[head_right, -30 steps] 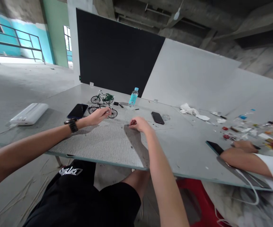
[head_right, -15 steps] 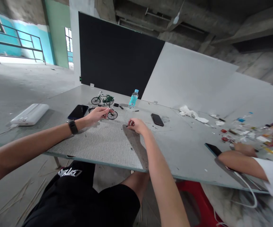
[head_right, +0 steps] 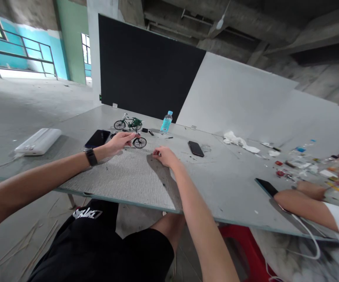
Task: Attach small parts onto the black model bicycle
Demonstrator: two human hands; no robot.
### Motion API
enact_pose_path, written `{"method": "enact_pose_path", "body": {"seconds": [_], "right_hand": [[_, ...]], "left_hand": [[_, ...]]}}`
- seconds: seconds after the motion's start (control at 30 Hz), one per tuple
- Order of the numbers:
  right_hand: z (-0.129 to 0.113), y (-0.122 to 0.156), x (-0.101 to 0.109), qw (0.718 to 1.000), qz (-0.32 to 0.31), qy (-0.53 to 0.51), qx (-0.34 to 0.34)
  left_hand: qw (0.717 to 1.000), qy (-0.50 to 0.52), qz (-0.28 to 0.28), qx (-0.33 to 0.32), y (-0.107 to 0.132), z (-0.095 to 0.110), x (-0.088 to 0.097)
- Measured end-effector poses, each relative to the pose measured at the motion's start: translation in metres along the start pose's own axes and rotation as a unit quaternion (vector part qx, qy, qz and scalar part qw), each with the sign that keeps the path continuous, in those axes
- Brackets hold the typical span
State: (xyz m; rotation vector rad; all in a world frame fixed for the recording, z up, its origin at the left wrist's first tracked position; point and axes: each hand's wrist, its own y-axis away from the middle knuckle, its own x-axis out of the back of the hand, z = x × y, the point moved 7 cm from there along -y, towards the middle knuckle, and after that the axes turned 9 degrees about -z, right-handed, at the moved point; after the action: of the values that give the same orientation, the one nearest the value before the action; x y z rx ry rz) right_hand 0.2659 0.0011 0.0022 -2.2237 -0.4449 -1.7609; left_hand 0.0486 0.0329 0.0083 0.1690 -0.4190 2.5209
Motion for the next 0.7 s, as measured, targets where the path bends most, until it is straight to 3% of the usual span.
{"method": "enact_pose_path", "body": {"seconds": [0.23,0.33,0.5,0.7], "right_hand": [[-0.002,-0.003,-0.005,1.000,-0.002,-0.013,-0.017],[0.003,-0.001,-0.005,0.999,-0.013,-0.012,-0.033],[0.009,-0.002,0.006,0.998,0.035,-0.005,-0.046],[0.009,0.005,0.011,0.999,-0.007,0.001,-0.041]], "left_hand": [[0.993,0.112,-0.030,0.006,-0.001,-0.001,-0.008],[0.993,0.113,-0.038,0.012,0.001,0.001,-0.011],[0.994,0.103,-0.043,0.016,0.001,-0.001,-0.011],[0.994,0.094,-0.043,0.019,0.001,-0.001,-0.012]]}}
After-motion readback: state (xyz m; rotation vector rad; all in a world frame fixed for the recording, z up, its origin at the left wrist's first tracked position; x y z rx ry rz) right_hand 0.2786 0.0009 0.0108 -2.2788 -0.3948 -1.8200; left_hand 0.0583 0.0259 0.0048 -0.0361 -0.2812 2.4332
